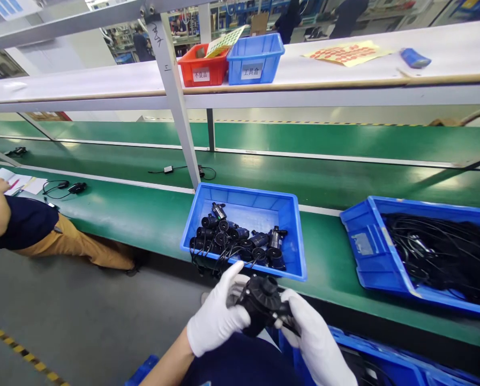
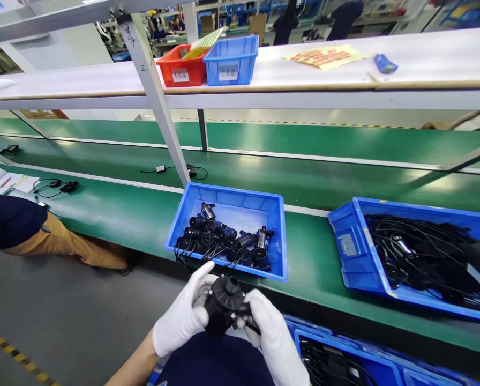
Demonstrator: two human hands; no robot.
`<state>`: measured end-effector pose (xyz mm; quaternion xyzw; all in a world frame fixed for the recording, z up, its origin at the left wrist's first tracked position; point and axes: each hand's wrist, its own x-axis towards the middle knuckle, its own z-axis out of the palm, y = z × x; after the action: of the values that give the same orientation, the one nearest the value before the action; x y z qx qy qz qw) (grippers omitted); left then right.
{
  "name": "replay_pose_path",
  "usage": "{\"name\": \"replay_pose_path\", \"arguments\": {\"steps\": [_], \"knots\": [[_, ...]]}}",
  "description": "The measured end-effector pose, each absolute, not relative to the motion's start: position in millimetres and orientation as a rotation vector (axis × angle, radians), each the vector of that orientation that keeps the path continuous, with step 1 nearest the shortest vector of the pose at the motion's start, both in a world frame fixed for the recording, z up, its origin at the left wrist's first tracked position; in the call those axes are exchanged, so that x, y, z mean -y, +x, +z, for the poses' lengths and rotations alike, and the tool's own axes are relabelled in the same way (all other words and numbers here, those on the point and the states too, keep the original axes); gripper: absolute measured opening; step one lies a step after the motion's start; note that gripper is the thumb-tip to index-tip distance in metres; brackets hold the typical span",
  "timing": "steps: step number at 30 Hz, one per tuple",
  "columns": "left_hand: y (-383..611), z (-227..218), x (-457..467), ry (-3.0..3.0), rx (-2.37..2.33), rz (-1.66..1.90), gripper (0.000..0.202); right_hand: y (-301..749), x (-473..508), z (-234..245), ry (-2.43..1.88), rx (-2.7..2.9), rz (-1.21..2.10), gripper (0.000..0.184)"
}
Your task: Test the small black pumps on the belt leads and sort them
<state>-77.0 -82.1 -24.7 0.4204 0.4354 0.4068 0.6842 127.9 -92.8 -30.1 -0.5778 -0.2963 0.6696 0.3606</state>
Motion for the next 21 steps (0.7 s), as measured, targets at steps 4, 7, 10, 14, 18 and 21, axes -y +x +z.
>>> {"name": "replay_pose_path", "arguments": {"steps": [4,7,10,14,18,21], "knots": [[-95,-27,78,0.82,-1.075,1.065,0.073,122,73,-15,-1.494,0.416,1.909,0.071],[-91,-25,87,0.875,-1.181,1.0,0.065,118,68,-11,-1.549,0.601,1.858,0.076],[-76,-28,95,0.878,-1.227,0.932,0.086,111,74,-10,-1.606,1.01,1.671,0.074],[-68,-50,94,0.589,-0.822,0.943,0.085,108,88,-6,-1.424,1.254,1.671,0.077],[-73,-74,88,0.183,-0.389,0.949,0.085,119,98,0,-1.514,1.216,1.631,0.065],[-74,-75,85,0.125,-0.327,1.007,0.082,120,100,0,-1.679,1.26,1.54,0.057]]}}
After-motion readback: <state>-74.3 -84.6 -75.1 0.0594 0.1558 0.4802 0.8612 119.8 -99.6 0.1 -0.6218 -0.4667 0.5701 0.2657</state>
